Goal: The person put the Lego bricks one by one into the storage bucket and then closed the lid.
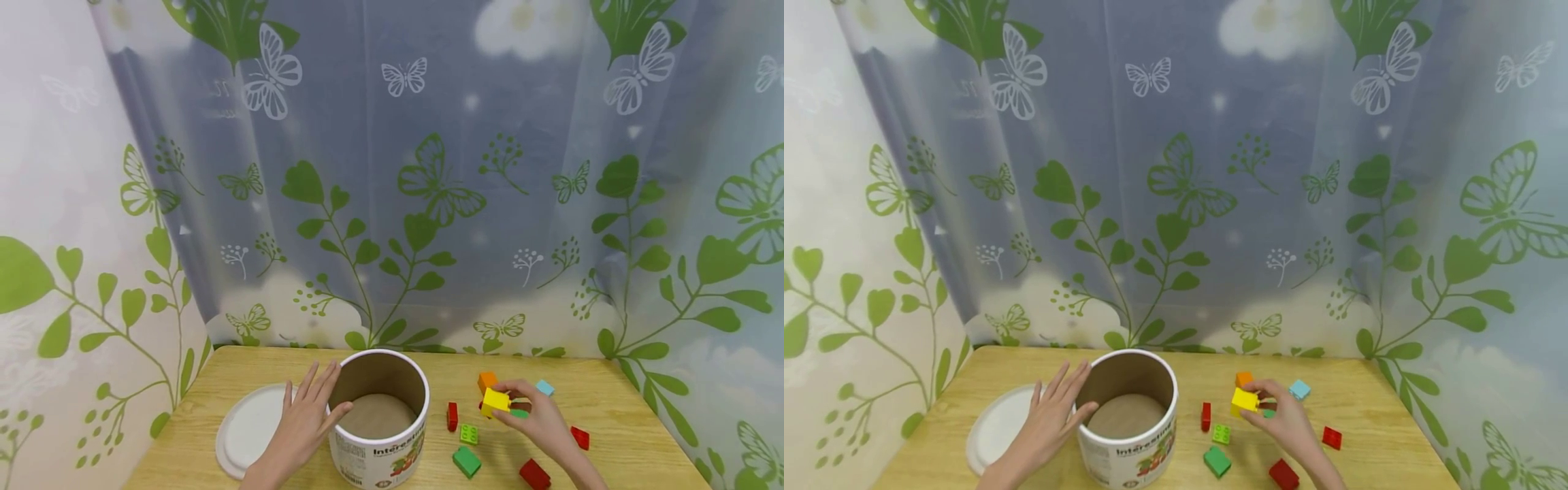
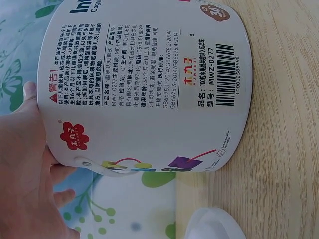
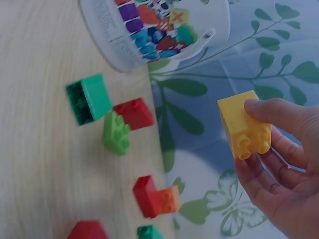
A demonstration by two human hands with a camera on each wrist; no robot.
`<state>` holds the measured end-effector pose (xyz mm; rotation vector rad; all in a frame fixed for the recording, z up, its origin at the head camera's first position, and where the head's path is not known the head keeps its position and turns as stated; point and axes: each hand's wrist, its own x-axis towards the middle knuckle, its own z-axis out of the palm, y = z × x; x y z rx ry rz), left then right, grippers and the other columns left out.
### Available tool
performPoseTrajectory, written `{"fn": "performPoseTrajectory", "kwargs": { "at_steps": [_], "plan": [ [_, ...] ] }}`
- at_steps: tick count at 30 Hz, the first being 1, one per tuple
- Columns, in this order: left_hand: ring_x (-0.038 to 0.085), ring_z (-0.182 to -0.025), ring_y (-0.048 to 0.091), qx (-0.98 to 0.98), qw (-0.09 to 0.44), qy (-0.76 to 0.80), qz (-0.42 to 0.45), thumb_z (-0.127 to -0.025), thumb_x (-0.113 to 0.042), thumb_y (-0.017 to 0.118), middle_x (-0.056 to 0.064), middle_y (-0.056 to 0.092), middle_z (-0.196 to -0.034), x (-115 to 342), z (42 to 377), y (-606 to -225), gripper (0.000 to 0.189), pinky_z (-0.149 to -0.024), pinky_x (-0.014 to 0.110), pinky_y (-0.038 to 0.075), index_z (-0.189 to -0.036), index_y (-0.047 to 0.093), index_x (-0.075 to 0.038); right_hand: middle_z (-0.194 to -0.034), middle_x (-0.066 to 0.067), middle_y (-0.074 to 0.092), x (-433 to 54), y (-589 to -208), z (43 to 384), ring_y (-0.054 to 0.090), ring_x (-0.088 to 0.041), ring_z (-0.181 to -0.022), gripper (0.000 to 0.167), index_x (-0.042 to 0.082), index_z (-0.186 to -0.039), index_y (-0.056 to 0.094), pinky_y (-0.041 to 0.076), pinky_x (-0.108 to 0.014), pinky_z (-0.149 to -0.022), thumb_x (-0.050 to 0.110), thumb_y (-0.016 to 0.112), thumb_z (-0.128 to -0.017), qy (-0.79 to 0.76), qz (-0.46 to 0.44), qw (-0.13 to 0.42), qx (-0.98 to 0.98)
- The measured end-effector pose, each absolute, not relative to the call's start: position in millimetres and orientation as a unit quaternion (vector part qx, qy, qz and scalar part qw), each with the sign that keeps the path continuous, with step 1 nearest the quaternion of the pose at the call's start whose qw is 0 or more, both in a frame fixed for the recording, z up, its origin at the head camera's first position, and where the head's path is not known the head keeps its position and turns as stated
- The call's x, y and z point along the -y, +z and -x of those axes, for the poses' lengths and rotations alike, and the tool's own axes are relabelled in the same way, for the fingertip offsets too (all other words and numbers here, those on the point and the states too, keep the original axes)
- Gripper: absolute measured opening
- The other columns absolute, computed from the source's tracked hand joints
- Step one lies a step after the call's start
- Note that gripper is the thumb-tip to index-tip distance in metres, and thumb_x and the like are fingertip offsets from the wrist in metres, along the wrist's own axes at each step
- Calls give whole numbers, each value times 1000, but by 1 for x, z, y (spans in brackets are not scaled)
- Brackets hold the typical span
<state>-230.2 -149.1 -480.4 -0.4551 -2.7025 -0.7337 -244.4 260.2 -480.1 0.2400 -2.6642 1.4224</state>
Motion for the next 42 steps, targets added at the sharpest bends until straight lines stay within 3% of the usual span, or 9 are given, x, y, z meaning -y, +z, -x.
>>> {"fn": "performPoseTrajectory", "kwargs": {
  "at_steps": [14,23,34,42],
  "plan": [
    [34,-152,26,953,154,-201,164,-101,-53,54,8,42,-159,150,231,-476,72,-115,73,11,-157,40,-9,-120,-11,67,-225,-453,256,62,-22,-98,39,5,-121,69,58,-27,-82,7,82,-85,488,-119,74,862],
    [34,-152,27,956,148,-193,163,-101,-50,55,9,42,-159,150,230,-473,71,-116,73,12,-156,40,-8,-119,-13,67,-191,-439,268,63,-26,-100,37,3,-119,70,59,-37,-86,5,83,-84,492,-162,86,851],
    [33,-152,27,958,142,-190,159,-101,-51,54,9,41,-160,151,229,-471,71,-116,72,12,-156,40,-8,-114,-11,67,-144,-432,283,65,-28,-101,34,4,-116,71,59,-31,-85,5,82,-85,498,-211,82,837],
    [34,-152,26,958,138,-192,159,-101,-51,55,9,39,-161,151,230,-474,72,-117,72,9,-157,40,-8,-108,-11,65,-113,-439,296,66,-27,-94,31,3,-114,71,61,-36,-82,9,82,-85,488,-251,80,832]
  ]
}}
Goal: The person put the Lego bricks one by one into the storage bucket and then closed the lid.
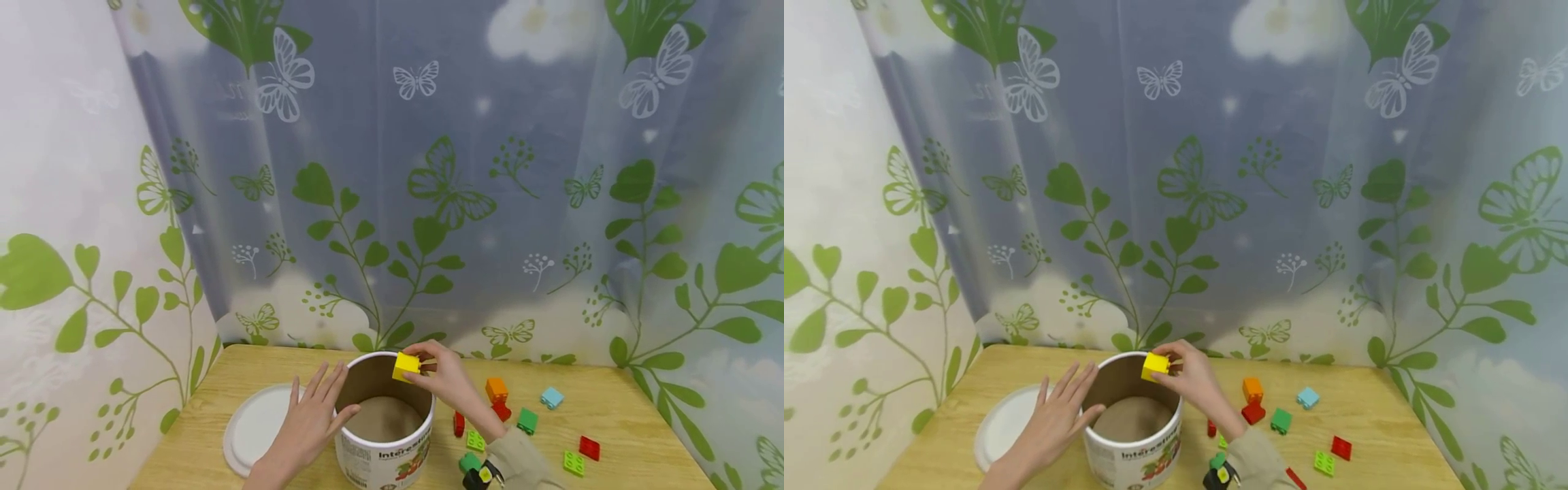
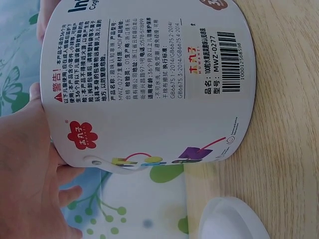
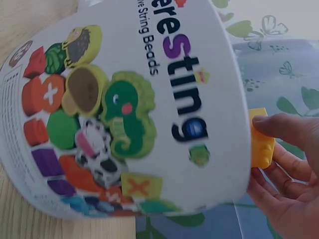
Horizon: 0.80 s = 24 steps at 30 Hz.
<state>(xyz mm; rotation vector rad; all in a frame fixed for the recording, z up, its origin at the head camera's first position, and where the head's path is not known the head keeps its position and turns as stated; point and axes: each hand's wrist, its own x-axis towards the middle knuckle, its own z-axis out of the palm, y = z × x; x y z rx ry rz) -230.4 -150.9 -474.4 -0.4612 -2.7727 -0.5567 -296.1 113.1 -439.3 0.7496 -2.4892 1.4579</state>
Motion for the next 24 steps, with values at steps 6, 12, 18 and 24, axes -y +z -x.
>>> {"fn": "performPoseTrajectory", "kwargs": {
  "at_steps": [6,12,18,24],
  "plan": [
    [33,-153,25,960,132,-191,156,-101,-52,54,9,38,-161,151,231,-476,72,-117,71,10,-157,39,-8,-107,-10,65,-97,-444,300,66,-24,-92,32,2,-114,72,61,-31,-79,6,83,-84,476,-272,81,833],
    [34,-152,25,959,134,-192,157,-101,-50,55,10,39,-161,151,231,-476,72,-117,71,10,-157,39,-7,-103,-6,64,-89,-449,299,69,-23,-95,32,3,-114,73,60,-27,-81,8,83,-84,452,-278,69,845],
    [33,-152,25,960,130,-194,156,-102,-53,51,9,38,-161,150,230,-474,72,-117,71,10,-157,38,-8,-102,-6,63,-85,-453,299,69,-22,-91,31,3,-110,73,59,-25,-78,6,84,-82,430,-277,90,855],
    [33,-152,26,960,127,-196,156,-103,-53,50,9,38,-161,150,230,-473,71,-117,71,10,-157,38,-8,-106,-12,63,-85,-456,299,70,-29,-99,36,-3,-115,71,60,-34,-85,1,83,-82,419,-288,106,855]
  ]
}}
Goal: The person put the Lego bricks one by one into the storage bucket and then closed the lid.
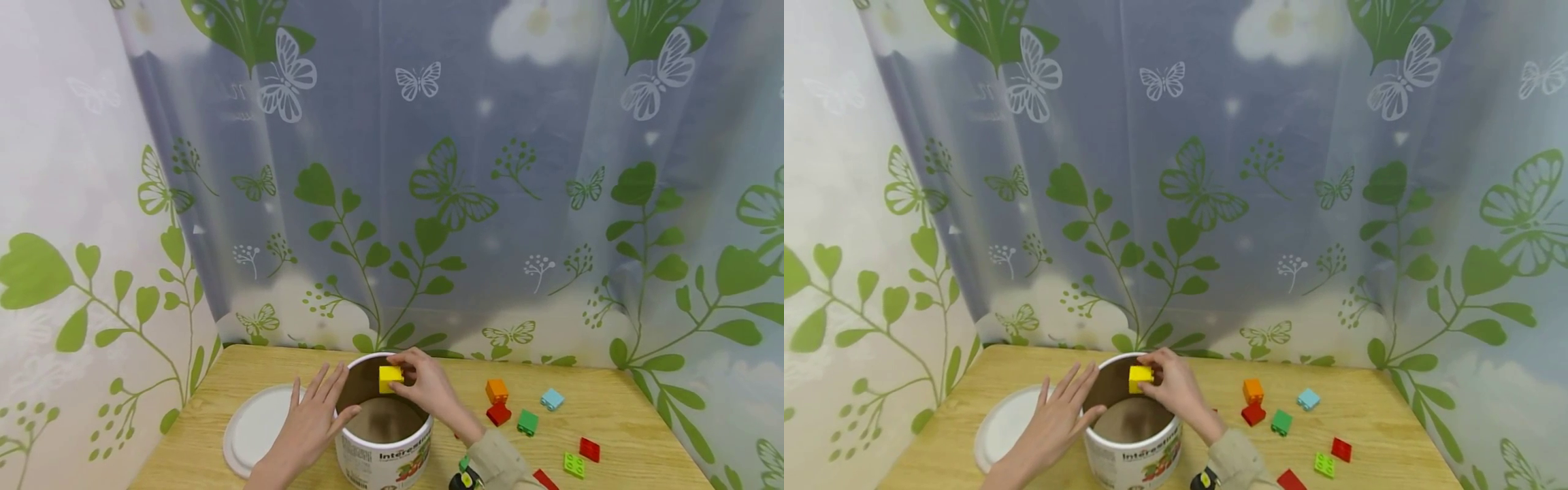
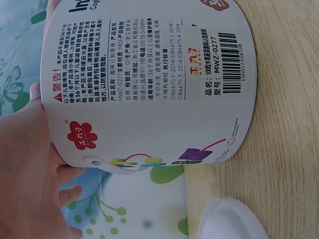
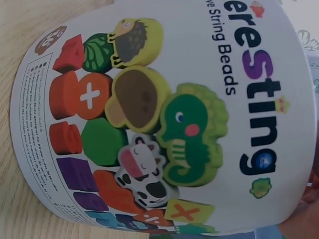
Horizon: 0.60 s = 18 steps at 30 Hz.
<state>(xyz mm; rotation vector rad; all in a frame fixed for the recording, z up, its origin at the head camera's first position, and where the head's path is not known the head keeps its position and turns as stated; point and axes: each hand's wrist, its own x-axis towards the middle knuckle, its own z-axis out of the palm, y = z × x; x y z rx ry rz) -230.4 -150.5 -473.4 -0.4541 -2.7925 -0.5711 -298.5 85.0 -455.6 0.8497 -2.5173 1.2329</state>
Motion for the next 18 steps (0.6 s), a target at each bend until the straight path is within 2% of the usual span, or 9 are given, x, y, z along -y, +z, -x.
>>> {"fn": "performPoseTrajectory", "kwargs": {
  "at_steps": [5,9,18],
  "plan": [
    [33,-153,25,959,132,-196,155,-102,-49,54,9,39,-161,151,231,-476,70,-117,71,10,-157,38,-8,-112,-17,64,-87,-458,298,68,-35,-104,36,-6,-120,68,58,-44,-90,-4,78,-85,456,-292,105,834],
    [33,-153,25,958,138,-196,157,-101,-51,54,9,39,-160,151,232,-478,72,-117,71,10,-157,39,-8,-114,-18,66,-89,-458,297,67,-40,-104,33,-5,-120,69,57,-47,-91,-3,75,-88,507,-291,91,806],
    [33,-152,27,956,143,-199,159,-102,-53,52,9,40,-161,151,231,-478,72,-117,71,11,-157,40,-8,-115,-20,68,-101,-453,290,67,-38,-106,34,0,-123,69,57,-43,-92,1,75,-90,555,-288,93,775]
  ]
}}
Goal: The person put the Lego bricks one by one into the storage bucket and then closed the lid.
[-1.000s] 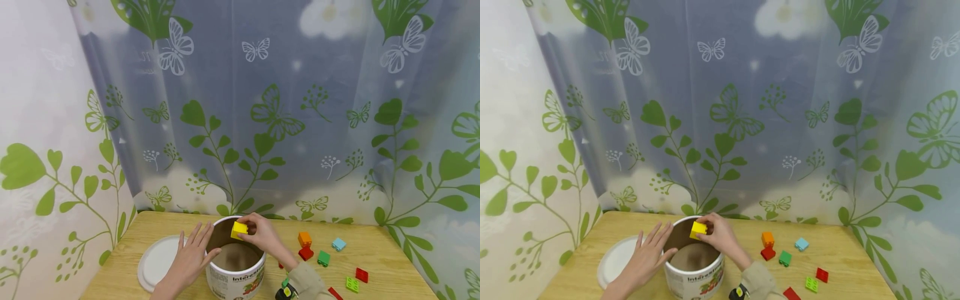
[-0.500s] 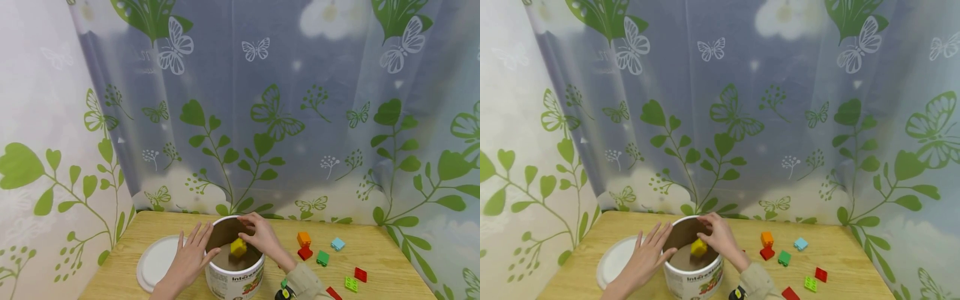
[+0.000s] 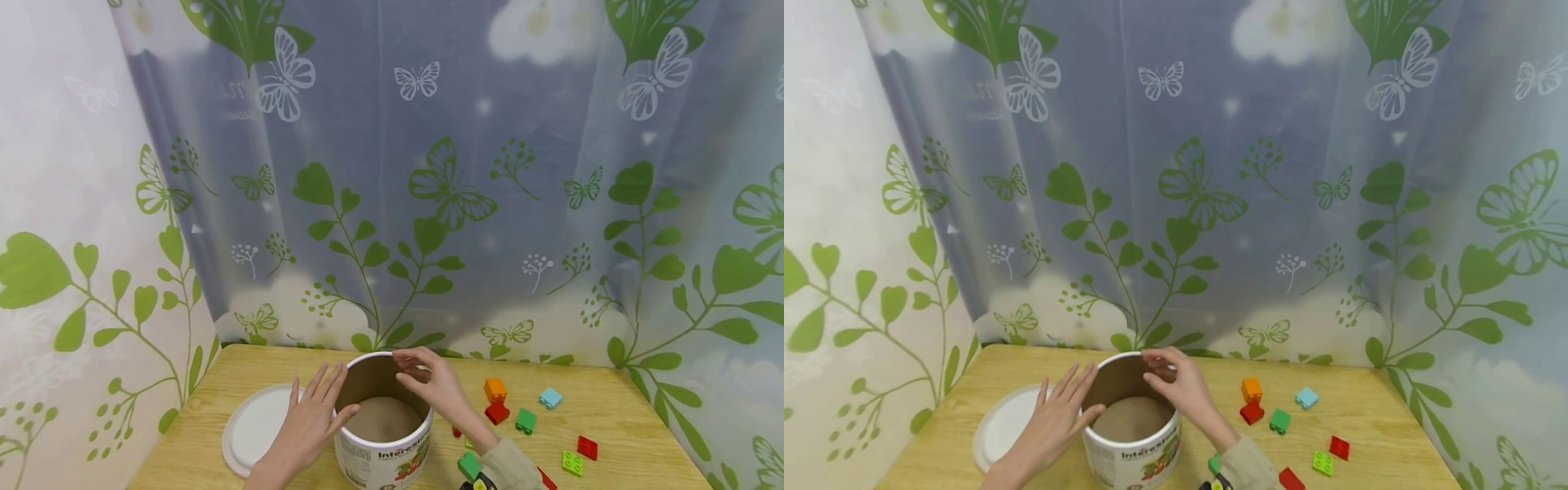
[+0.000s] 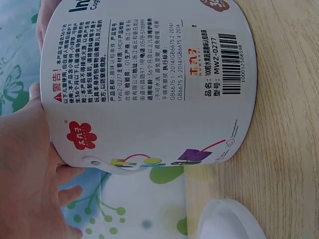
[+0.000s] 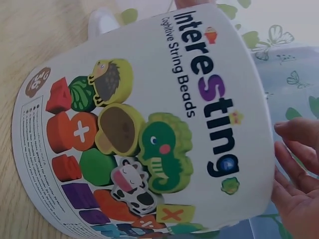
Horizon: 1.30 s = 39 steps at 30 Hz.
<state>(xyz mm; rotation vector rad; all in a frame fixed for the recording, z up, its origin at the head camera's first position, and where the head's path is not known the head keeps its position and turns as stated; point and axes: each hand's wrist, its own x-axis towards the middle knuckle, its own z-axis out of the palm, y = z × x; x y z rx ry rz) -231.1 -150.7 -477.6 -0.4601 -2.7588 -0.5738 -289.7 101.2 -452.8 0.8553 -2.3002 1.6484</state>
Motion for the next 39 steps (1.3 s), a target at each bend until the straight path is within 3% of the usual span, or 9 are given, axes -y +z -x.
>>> {"fn": "performPoseTrajectory", "kwargs": {
  "at_steps": [12,20,30,35,39],
  "plan": [
    [33,-152,27,957,139,-198,159,-102,-52,52,8,39,-161,150,231,-476,71,-117,72,11,-157,39,-8,-124,-21,66,-129,-451,279,63,-37,-116,37,0,-129,66,54,-44,-98,8,73,-93,609,-258,75,746],
    [34,-152,27,957,140,-199,159,-102,-50,54,9,40,-160,150,230,-475,71,-116,72,11,-157,39,-8,-130,-21,65,-156,-452,272,63,-31,-118,40,0,-131,64,54,-32,-98,8,73,-94,611,-234,86,752],
    [33,-151,28,957,142,-196,159,-102,-51,53,9,40,-160,151,229,-475,71,-116,72,12,-157,39,-9,-130,-25,64,-194,-464,264,66,-11,-113,41,-3,-132,63,56,-25,-92,8,73,-94,608,-196,122,760],
    [33,-151,28,956,141,-201,162,-102,-49,54,9,40,-160,150,229,-474,70,-116,72,12,-157,39,-9,-130,-14,67,-214,-469,256,65,-6,-111,42,6,-134,64,55,-21,-91,14,74,-94,612,-134,96,774],
    [34,-152,28,956,141,-201,163,-102,-52,52,9,39,-161,150,229,-475,71,-116,72,11,-157,39,-9,-126,-7,68,-229,-476,247,65,-8,-110,41,5,-134,63,55,-21,-90,11,72,-94,614,-107,90,777]
  ]
}}
